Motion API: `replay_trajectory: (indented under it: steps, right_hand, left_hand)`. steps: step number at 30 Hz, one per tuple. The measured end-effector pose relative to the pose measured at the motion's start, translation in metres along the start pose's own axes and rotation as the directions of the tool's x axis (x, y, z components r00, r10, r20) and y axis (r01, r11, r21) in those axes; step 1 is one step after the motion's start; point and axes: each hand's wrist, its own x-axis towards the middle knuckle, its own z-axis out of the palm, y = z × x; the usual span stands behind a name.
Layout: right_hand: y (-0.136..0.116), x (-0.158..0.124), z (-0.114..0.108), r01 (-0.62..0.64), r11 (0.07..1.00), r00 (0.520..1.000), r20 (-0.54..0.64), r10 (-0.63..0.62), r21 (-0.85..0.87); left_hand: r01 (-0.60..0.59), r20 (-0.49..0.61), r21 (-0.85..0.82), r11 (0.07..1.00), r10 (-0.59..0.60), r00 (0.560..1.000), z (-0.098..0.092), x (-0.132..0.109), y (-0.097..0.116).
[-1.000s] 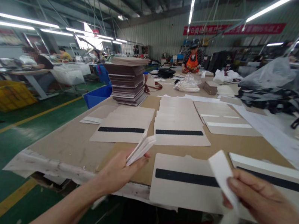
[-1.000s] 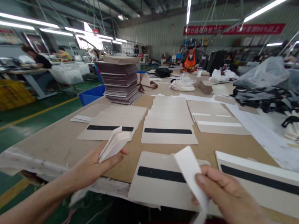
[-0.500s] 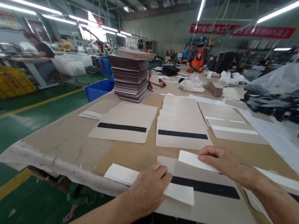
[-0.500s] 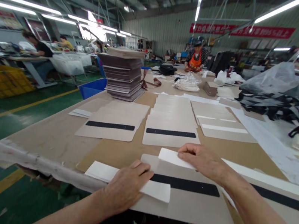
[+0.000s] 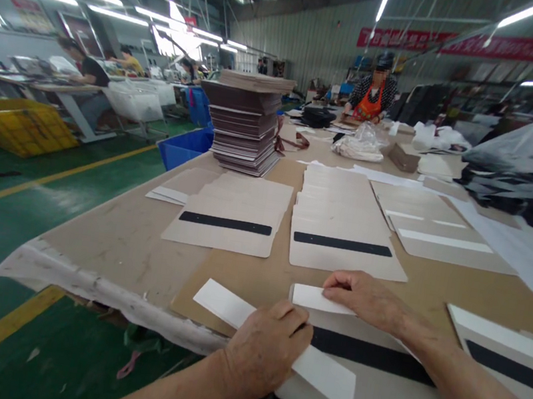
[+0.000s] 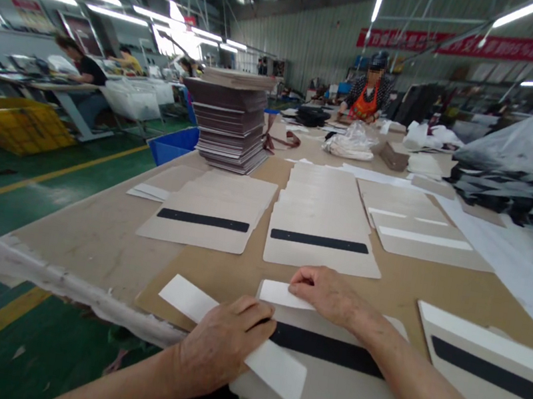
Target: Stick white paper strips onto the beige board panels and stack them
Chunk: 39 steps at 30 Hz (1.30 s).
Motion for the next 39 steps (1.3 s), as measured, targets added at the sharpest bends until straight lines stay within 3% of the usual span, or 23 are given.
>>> replay_trajectory:
  steps: [10, 18, 26, 30, 35, 37, 39]
  right_hand:
    - [0.005, 0.007, 0.008, -0.015, 1.000, 1.000, 0.024, 0.016, -0.020]
    - [0.002, 0.007, 0.008, -0.027, 0.998, 0.999, 0.021, 0.028, -0.051]
    - [0.003, 0.011, 0.011, -0.039, 0.998, 0.999, 0.015, 0.039, -0.041]
    - [0.018, 0.003, -0.008, -0.046, 0.999, 0.998, 0.050, 0.047, -0.008]
    - [0.062, -0.048, -0.063, -0.131, 0.990, 0.966, 0.230, 0.117, 0.048]
    - [0.080, -0.072, -0.075, -0.178, 0.983, 0.969, 0.183, 0.169, 0.036]
    - [0.094, -0.091, -0.074, -0.240, 0.970, 0.969, 0.073, 0.237, 0.044]
  left_hand:
    - [0.186, 0.013, -0.058, 0.981, -0.186, 0.982, 0.001, -0.002, 0.005]
    - [0.175, 0.064, -0.073, 0.982, -0.171, 0.983, 0.008, -0.002, 0.002]
    - [0.196, 0.103, -0.047, 0.979, -0.191, 0.976, 0.002, 0.000, 0.003]
    - [0.211, 0.110, -0.040, 0.977, -0.206, 0.972, -0.001, 0.000, 0.003]
    - [0.217, 0.104, -0.049, 0.975, -0.211, 0.972, 0.004, 0.000, 0.001]
    - [0.213, 0.096, -0.047, 0.976, -0.208, 0.973, 0.008, 0.000, 0.000]
    - [0.212, 0.086, -0.046, 0.976, -0.208, 0.974, 0.012, 0.000, -0.002]
